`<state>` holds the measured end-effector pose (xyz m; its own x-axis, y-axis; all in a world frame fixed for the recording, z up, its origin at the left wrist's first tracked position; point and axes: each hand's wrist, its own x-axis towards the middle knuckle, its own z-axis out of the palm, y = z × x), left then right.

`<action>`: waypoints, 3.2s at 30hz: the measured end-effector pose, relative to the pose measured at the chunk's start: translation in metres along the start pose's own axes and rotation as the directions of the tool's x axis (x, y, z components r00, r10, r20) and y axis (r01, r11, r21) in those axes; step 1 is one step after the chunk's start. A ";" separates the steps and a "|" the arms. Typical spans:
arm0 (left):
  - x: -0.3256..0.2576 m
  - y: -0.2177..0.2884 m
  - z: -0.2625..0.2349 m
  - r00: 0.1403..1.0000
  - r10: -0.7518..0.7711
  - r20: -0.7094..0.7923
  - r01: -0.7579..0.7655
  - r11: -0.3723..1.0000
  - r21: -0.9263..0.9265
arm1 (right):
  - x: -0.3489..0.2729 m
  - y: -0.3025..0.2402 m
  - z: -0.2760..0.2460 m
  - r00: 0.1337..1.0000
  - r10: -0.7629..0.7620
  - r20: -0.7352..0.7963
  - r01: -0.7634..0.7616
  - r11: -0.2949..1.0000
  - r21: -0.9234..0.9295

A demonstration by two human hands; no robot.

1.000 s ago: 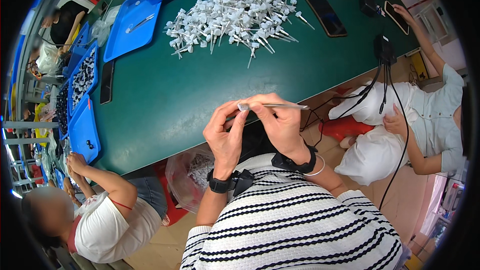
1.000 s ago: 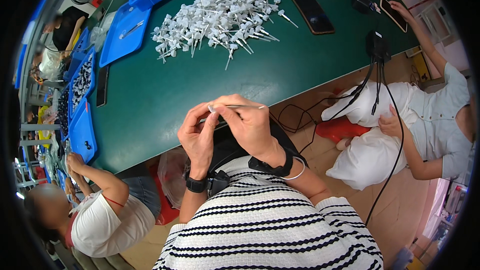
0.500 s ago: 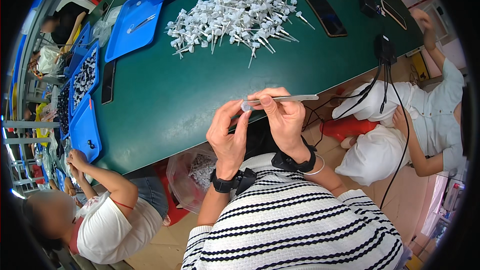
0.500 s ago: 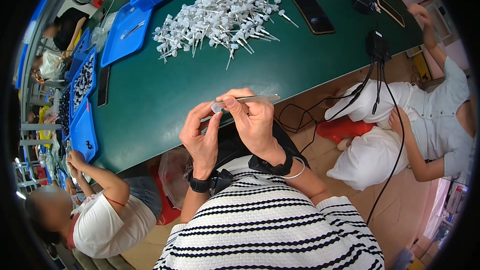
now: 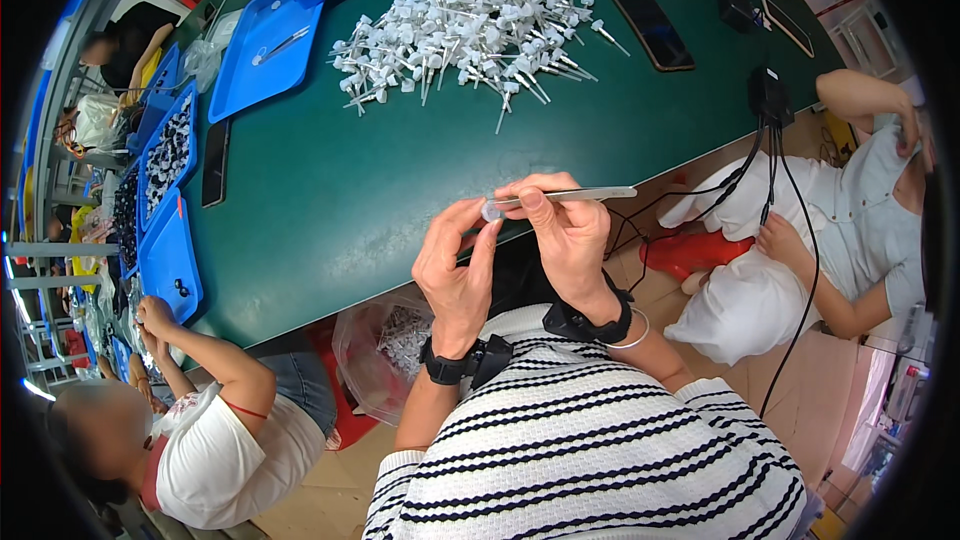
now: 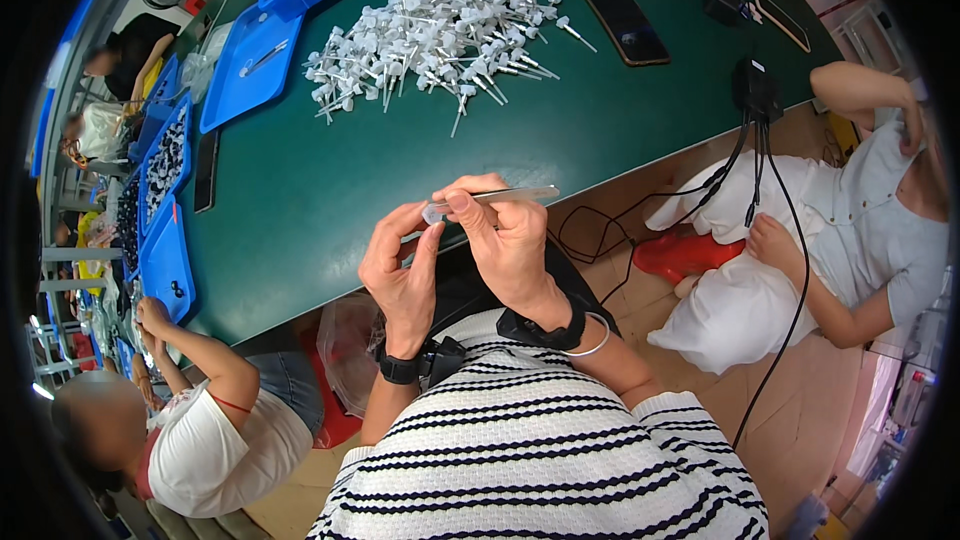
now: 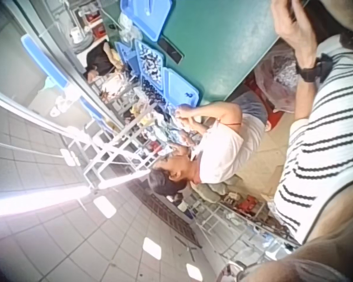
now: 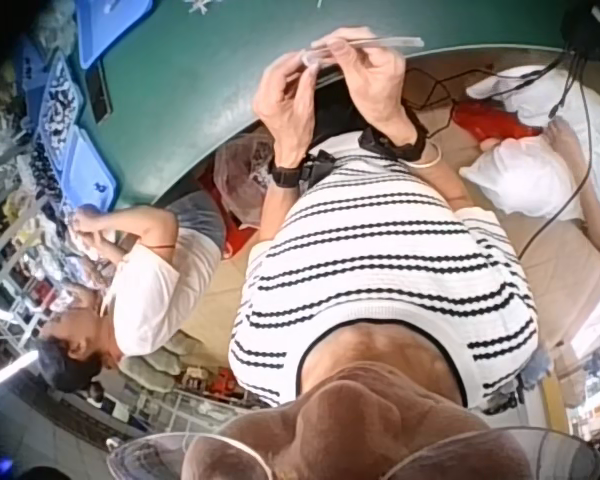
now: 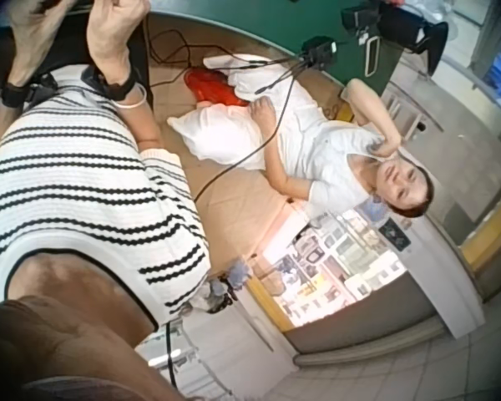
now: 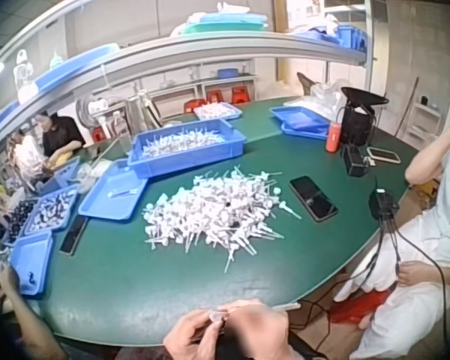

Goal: The person uses tweezers to pick up small white plastic components from a pile on a green table and carefully inserts a small metal pin into each one. The person handles the components one at a time, repeating the insertion process for multiple units throughout the clip.

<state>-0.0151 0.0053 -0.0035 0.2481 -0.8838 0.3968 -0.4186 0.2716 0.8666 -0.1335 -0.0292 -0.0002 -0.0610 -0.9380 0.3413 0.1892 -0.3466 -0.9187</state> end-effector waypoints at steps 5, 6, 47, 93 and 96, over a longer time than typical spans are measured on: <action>-0.001 -0.001 0.000 1.000 0.000 -0.001 0.000 1.000 -0.011 | 0.000 0.000 0.000 1.000 -0.002 0.004 0.003 1.000 -0.013; 0.000 -0.001 0.000 1.000 -0.001 0.002 0.001 1.000 -0.013 | 0.000 0.000 0.000 1.000 -0.008 0.001 0.008 1.000 -0.017; -0.006 -0.011 0.000 0.967 -0.245 0.075 0.256 0.895 -0.367 | 0.010 -0.010 -0.004 0.974 -0.161 0.160 0.203 0.932 -0.300; -0.003 -0.009 -0.006 0.915 -0.325 0.237 0.401 0.697 -0.594 | 0.005 -0.013 -0.006 0.975 -0.179 0.130 0.206 0.947 -0.245; -0.004 -0.008 -0.006 0.919 -0.320 0.232 0.394 0.701 -0.594 | 0.005 -0.014 -0.006 0.974 -0.186 0.132 0.214 0.944 -0.250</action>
<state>-0.0074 0.0086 -0.0102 0.1591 -0.9871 0.0173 0.3237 0.0687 0.9437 -0.1421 -0.0287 0.0128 0.0353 -0.8478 0.5291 -0.0793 -0.5301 -0.8442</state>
